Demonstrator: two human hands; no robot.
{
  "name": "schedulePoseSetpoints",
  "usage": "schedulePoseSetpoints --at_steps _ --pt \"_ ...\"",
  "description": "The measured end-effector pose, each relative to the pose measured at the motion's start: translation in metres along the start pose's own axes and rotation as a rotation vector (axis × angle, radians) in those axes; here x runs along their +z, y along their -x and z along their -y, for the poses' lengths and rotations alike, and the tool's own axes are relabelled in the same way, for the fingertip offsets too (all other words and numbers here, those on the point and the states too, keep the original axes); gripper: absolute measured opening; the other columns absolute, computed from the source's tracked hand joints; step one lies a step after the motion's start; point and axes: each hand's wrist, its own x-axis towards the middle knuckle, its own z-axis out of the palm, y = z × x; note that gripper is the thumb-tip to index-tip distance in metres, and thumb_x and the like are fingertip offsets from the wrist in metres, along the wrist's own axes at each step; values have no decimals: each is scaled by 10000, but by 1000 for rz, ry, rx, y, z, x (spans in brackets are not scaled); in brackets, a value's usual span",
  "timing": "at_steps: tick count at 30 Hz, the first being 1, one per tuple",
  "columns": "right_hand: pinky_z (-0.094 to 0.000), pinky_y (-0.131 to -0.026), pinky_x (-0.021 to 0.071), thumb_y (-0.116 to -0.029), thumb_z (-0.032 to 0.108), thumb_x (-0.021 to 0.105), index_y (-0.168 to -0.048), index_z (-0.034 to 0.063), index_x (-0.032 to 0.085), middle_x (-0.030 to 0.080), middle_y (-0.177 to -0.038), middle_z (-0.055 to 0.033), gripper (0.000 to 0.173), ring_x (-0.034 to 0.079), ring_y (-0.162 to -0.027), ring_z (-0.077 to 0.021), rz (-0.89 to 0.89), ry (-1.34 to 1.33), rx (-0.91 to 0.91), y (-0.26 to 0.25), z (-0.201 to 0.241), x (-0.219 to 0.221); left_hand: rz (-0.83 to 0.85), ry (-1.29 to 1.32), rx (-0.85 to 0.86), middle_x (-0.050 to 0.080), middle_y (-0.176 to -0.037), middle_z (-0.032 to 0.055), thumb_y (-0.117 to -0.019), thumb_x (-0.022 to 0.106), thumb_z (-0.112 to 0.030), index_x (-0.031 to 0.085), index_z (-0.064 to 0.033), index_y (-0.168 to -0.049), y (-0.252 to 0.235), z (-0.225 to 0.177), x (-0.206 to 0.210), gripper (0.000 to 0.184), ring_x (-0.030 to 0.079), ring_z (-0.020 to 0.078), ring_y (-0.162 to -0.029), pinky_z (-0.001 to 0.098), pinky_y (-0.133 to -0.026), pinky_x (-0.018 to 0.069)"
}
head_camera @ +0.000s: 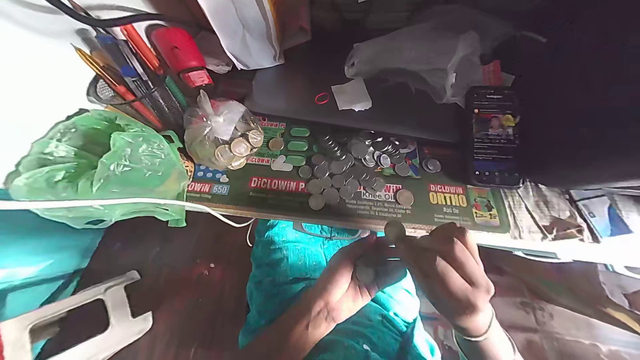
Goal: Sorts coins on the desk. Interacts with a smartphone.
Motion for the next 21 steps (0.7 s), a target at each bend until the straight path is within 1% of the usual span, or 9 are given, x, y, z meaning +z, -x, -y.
schedulePoseSetpoints --at_steps 2,6,7,9,12,14,17,19,21 --pt "-256 -867 434 -995 129 639 -957 126 598 565 -910 -28 55 537 -857 -131 -26 27 -33 5 6 -3 -7 16 -10 714 -1115 202 -1103 380 -240 645 24 -1214 1 -1 0 390 724 292 -1026 401 -942 588" --pt "-256 -899 425 -981 132 657 -962 128 611 570 -943 -20 50 538 -888 -121 -52 48 -36 8 9 -7 -6 9 -23 703 -1119 202 -1100 388 -257 637 26 -1217 2 0 2 395 714 298 -1038 416 -952 581" --pt "-256 -894 421 -982 132 646 -971 129 617 571 -945 -21 32 536 -894 -125 -49 37 -32 8 9 -8 -8 13 -29 704 -1123 199 -1098 387 -257 645 24 -1205 3 0 3 397 714 298 -1046 415 -958 579" --pt "-252 -879 429 -990 147 636 -969 139 611 574 -943 -17 34 540 -892 -124 -25 3 -11 10 13 -8 -56 42 -34 717 -1100 194 -1091 413 -252 675 8 -1118 4 0 5 370 720 295 -1035 414 -947 585" --pt "-299 -863 461 -985 145 639 -952 154 637 603 -932 -25 34 574 -896 -156 81 -81 11 21 18 -3 -146 75 -25 729 -1012 165 -1075 434 -251 684 -14 -1033 2 2 9 347 732 250 -952 368 -874 605" --pt "-325 -849 415 -995 144 620 -960 165 660 582 -917 -26 58 544 -892 -167 191 -80 0 25 19 0 -132 54 -14 732 -942 127 -1072 418 -260 702 -35 -1005 1 4 10 368 729 197 -866 320 -809 606" --pt "-326 -856 382 -1006 158 615 -1002 201 714 601 -935 -1 108 544 -912 -143 309 -86 19 20 20 -2 -106 52 20 748 -937 116 -1081 390 -263 733 -26 -1029 2 5 9 420 735 180 -848 302 -799 608" --pt "-332 -878 395 -1007 184 628 -998 219 711 611 -952 7 91 556 -924 -133 299 -103 46 14 16 -7 -119 57 36 737 -882 106 -1081 394 -260 726 -38 -972 2 4 7 414 729 175 -810 297 -774 609" --pt "-341 -886 398 -1009 230 637 -1021 230 718 607 -917 1 81 559 -895 -136 221 -30 124 5 8 -14 -107 53 25 712 -793 81 -1084 404 -267 713 -57 -894 4 4 4 419 715 141 -706 240 -671 605"
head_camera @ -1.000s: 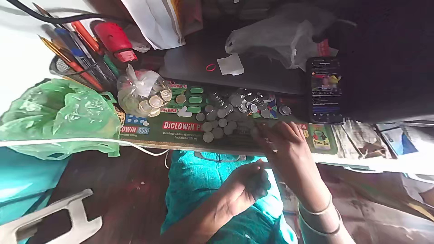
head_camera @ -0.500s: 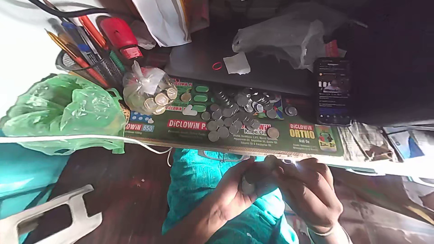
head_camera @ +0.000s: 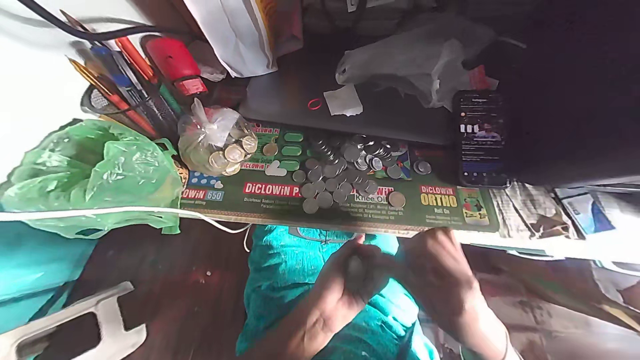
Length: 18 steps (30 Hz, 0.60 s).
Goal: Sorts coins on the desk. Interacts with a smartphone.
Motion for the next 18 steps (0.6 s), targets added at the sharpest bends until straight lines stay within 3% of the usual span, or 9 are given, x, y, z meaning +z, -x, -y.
schedulePoseSetpoints --at_steps 2,6,8,11,14,18 --pt "-406 -837 400 -1003 268 648 -1050 179 782 646 -865 -55 167 574 -848 -206 -59 137 131 -12 -8 -6 27 -56 -35 692 -736 40 -1103 366 -300 709 -74 -877 3 1 -3 469 688 101 -639 198 -608 578" --pt "-504 -780 443 -990 344 625 -1138 92 792 695 -927 -139 336 622 -895 -334 -2 332 324 -27 -22 -3 82 -124 -111 634 -660 -11 -1117 325 -324 700 -48 -1088 3 4 -7 467 606 41 -527 150 -531 527" --pt "-526 -814 487 -986 373 624 -1096 99 804 704 -936 -140 345 648 -915 -342 -2 324 357 -28 -23 2 127 -132 -134 649 -681 -8 -1118 330 -316 691 -45 -1145 3 2 -9 451 612 36 -533 144 -543 532" --pt "-489 -795 484 -960 378 644 -1062 118 818 703 -903 -115 329 643 -891 -309 -37 308 385 -28 -24 4 216 -150 -137 691 -780 10 -1112 362 -274 667 -57 -1217 1 0 -13 389 640 37 -589 143 -590 549" --pt "-469 -767 470 -916 382 663 -981 101 815 711 -883 -111 326 647 -868 -300 -60 350 381 -32 -29 1 235 -152 -137 690 -804 15 -1104 379 -251 661 -60 -1226 0 0 -15 362 645 43 -610 144 -605 552" --pt "-518 -785 473 -918 383 643 -938 91 806 716 -873 -129 335 662 -856 -330 -64 446 352 -35 -43 -4 286 -141 -136 695 -820 9 -1096 416 -265 672 -59 -1230 -1 -1 -18 354 651 39 -626 146 -627 557"
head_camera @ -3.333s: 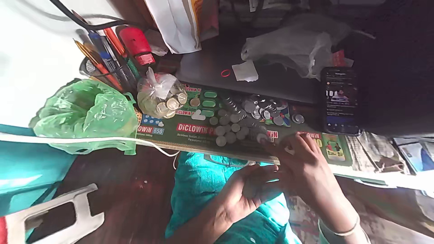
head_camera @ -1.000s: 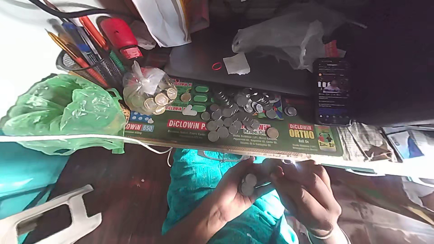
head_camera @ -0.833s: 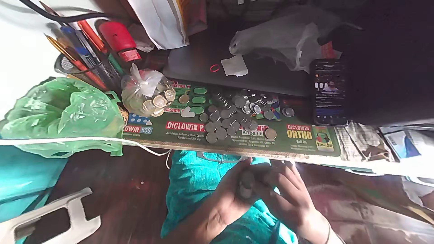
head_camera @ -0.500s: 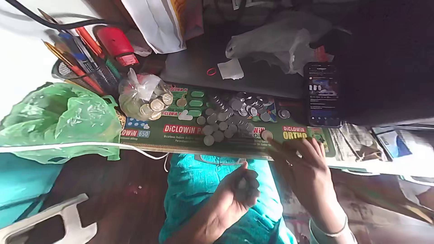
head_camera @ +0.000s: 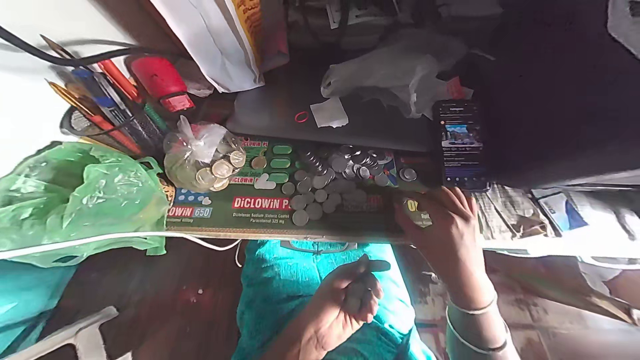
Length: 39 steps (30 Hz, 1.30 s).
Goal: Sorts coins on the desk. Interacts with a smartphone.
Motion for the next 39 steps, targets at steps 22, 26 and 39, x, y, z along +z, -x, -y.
schedulePoseSetpoints --at_steps 22,26,39 --pt "-583 -918 484 -1034 230 566 -1243 88 728 697 -1269 -122 300 629 -1157 -384 211 2 -207 -39 -44 -9 -29 87 -21 699 -790 30 -1093 399 -247 684 -30 -1193 -1 -1 -5 372 660 50 -607 144 -587 555" --pt "-551 -905 515 -1003 57 558 -1119 71 763 724 -1192 -124 236 659 -1117 -366 244 17 -219 -38 -37 -8 -31 94 -35 702 -793 42 -1076 440 -235 685 -19 -1199 -3 -3 -6 349 673 63 -617 157 -590 567" --pt "-370 -842 574 -1001 279 582 -1096 135 796 748 -1045 -84 275 696 -972 -270 168 -55 -130 0 -31 -21 -55 89 -48 693 -775 14 -1085 447 -280 698 -27 -1204 -11 -3 -9 376 662 46 -614 146 -599 562"
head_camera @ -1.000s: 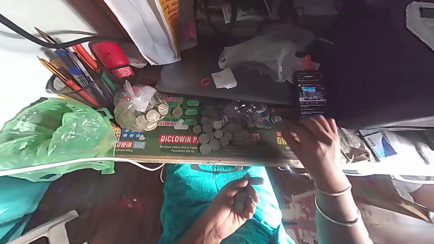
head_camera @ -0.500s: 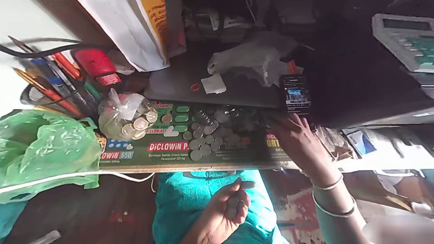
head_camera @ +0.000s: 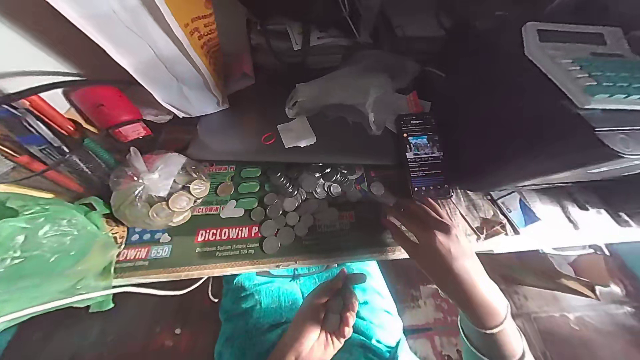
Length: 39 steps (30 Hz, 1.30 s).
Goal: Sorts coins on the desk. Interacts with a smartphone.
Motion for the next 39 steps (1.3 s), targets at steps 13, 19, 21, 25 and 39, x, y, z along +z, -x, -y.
schedulePoseSetpoints --at_steps 13,19,21,25,39 --pt "-328 -869 550 -980 79 570 -1223 163 756 667 -1069 -119 317 638 -988 -264 94 -132 2 2 -5 -5 -36 -46 6 687 -769 -3 -1096 414 -283 694 -41 -1205 -5 3 -2 386 649 31 -607 136 -585 548" --pt "-292 -934 525 -999 243 593 -1094 98 756 698 -1072 -103 238 657 -1020 -235 63 -184 34 3 -12 -3 -29 -29 -15 691 -766 -3 -1090 429 -289 697 -46 -1208 -6 2 -2 381 649 34 -609 135 -589 543" --pt "-295 -927 529 -991 278 599 -1083 97 742 705 -1054 -93 248 665 -1010 -229 62 -178 45 1 -13 -4 -33 -16 -24 691 -761 3 -1089 430 -281 698 -44 -1205 -7 2 -2 376 646 35 -602 133 -584 539" --pt "-253 -839 569 -965 301 635 -1118 58 723 737 -1027 -105 300 706 -941 -176 4 -229 116 -2 -13 -4 -13 -5 -32 696 -772 9 -1088 437 -280 695 -48 -1217 -8 2 -3 370 654 43 -615 139 -596 545" --pt "-260 -787 580 -947 270 649 -1008 75 744 703 -1048 -101 226 694 -897 -167 120 -203 124 -2 -8 -13 -50 -39 -5 680 -753 -2 -1097 404 -287 697 -52 -1190 3 2 0 387 635 38 -591 136 -582 536"
